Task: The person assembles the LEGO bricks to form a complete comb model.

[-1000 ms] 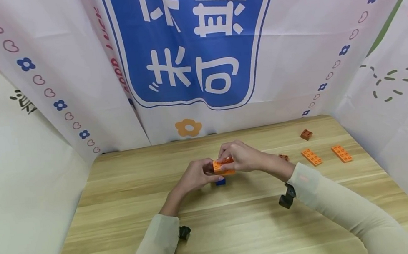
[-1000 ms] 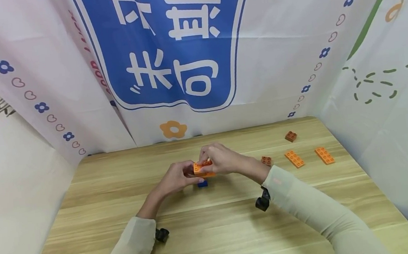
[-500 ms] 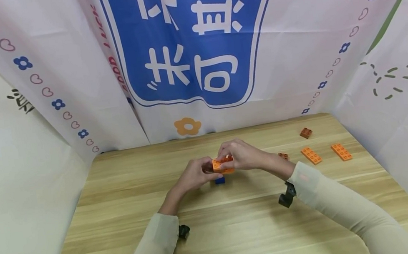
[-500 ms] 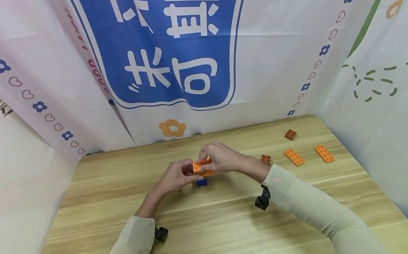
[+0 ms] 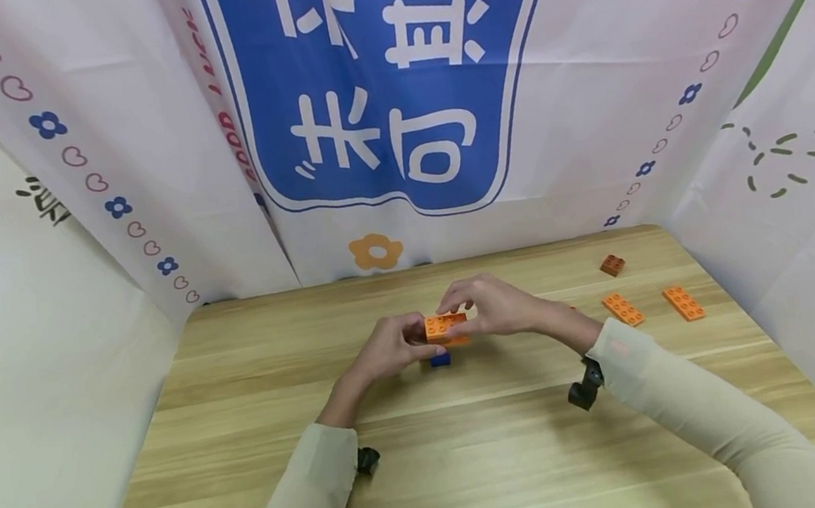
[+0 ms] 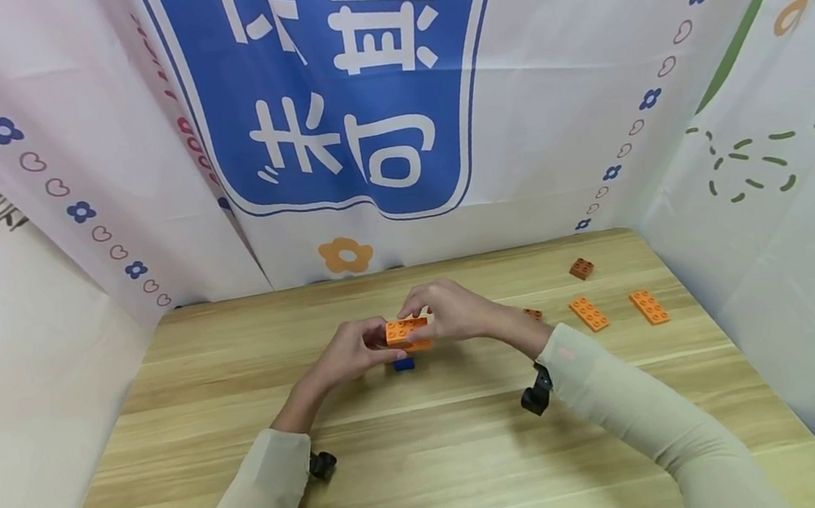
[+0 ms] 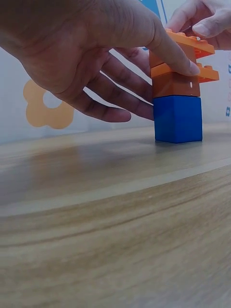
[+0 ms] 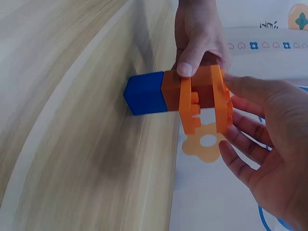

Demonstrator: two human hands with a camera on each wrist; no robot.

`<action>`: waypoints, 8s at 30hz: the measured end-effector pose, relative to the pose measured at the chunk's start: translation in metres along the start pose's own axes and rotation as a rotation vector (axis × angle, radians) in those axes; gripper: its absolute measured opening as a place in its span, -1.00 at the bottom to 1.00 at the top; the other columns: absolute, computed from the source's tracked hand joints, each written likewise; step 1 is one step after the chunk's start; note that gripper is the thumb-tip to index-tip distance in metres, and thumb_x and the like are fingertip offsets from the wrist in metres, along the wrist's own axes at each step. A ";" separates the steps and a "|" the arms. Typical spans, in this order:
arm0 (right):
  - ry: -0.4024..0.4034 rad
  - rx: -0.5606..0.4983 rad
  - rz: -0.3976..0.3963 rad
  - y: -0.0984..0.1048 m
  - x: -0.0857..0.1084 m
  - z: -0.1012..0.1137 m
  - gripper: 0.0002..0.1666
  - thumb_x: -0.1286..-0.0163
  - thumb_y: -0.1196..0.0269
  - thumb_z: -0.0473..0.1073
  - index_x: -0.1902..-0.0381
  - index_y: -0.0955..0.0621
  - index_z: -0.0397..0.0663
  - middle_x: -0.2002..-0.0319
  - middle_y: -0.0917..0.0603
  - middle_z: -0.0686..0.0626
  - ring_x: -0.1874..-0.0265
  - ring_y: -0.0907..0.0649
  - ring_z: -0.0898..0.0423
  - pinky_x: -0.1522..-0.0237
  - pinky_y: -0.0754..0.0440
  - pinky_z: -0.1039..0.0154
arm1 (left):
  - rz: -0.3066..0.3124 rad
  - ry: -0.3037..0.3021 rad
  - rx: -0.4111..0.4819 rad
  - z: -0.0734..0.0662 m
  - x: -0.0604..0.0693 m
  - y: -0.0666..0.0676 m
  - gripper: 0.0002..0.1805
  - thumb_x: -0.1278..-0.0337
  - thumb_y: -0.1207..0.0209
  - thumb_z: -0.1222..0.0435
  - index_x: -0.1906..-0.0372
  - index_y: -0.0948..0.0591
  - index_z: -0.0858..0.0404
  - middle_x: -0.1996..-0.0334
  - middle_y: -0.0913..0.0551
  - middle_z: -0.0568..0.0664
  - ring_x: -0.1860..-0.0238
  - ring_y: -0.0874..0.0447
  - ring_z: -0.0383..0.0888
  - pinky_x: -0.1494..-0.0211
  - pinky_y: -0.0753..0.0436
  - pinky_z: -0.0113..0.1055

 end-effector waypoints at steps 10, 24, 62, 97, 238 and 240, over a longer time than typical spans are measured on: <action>-0.061 -0.027 0.025 0.011 0.013 -0.016 -0.57 -0.31 -0.56 -0.06 -0.08 -0.79 -0.10 -0.04 -0.79 -0.02 -0.01 -0.75 0.01 -0.07 -0.74 0.02 | -0.001 0.008 0.009 0.001 0.001 -0.001 -0.77 -0.18 -0.55 0.23 0.18 -0.72 0.18 0.24 -0.81 -0.10 0.27 -0.73 -0.19 0.15 -0.71 -0.34; -0.134 -0.014 0.038 0.032 0.041 -0.031 -0.55 -0.29 -0.57 -0.10 -0.11 -0.78 -0.08 -0.10 -0.76 -0.04 -0.11 -0.71 -0.01 -0.11 -0.73 -0.02 | -0.018 0.044 -0.004 0.003 0.001 0.000 -0.75 -0.17 -0.56 0.20 0.17 -0.72 0.17 0.22 -0.80 -0.11 0.28 -0.68 -0.19 0.17 -0.68 -0.34; -0.247 -0.045 0.108 0.049 0.127 -0.115 -0.43 -0.17 -0.63 -0.26 -0.14 -0.73 -0.26 -0.12 -0.76 -0.13 -0.13 -0.70 -0.18 -0.07 -0.70 -0.17 | -0.022 0.055 0.008 0.004 0.001 0.001 -0.76 -0.18 -0.55 0.23 0.15 -0.72 0.16 0.18 -0.81 -0.10 0.20 -0.74 -0.20 0.10 -0.73 -0.32; -0.319 -0.186 0.114 0.035 0.158 -0.142 -0.45 -0.17 -0.56 -0.46 -0.16 -0.72 -0.29 -0.12 -0.74 -0.26 -0.05 -0.74 -0.22 -0.03 -0.75 -0.07 | -0.013 0.022 0.012 0.004 0.001 -0.001 -0.77 -0.18 -0.55 0.19 0.18 -0.73 0.15 0.24 -0.81 -0.10 0.29 -0.71 -0.19 0.20 -0.70 -0.33; 0.005 0.011 -0.134 0.015 0.003 0.004 -0.66 -0.25 -0.60 -0.08 0.06 -0.81 -0.07 0.18 -0.82 0.07 0.21 -0.75 0.13 0.11 -0.73 0.26 | -0.004 -0.005 0.029 0.002 -0.001 -0.001 -0.78 -0.17 -0.55 0.25 0.20 -0.73 0.19 0.27 -0.81 -0.10 0.30 -0.76 -0.21 0.18 -0.74 -0.35; 0.001 -0.003 -0.126 0.013 0.002 0.005 -0.66 -0.27 -0.59 -0.08 0.05 -0.81 -0.08 0.17 -0.82 0.05 0.20 -0.76 0.10 0.10 -0.73 0.26 | -0.004 -0.005 0.032 0.002 -0.001 -0.001 -0.78 -0.17 -0.55 0.26 0.19 -0.73 0.19 0.27 -0.82 -0.10 0.29 -0.76 -0.22 0.17 -0.74 -0.35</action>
Point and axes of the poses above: each hand's wrist, its own x-axis away from the middle knuckle, its own y-axis out of the back of the hand, z = x × y, the point moved 8 cm from there along -x, towards the middle knuckle
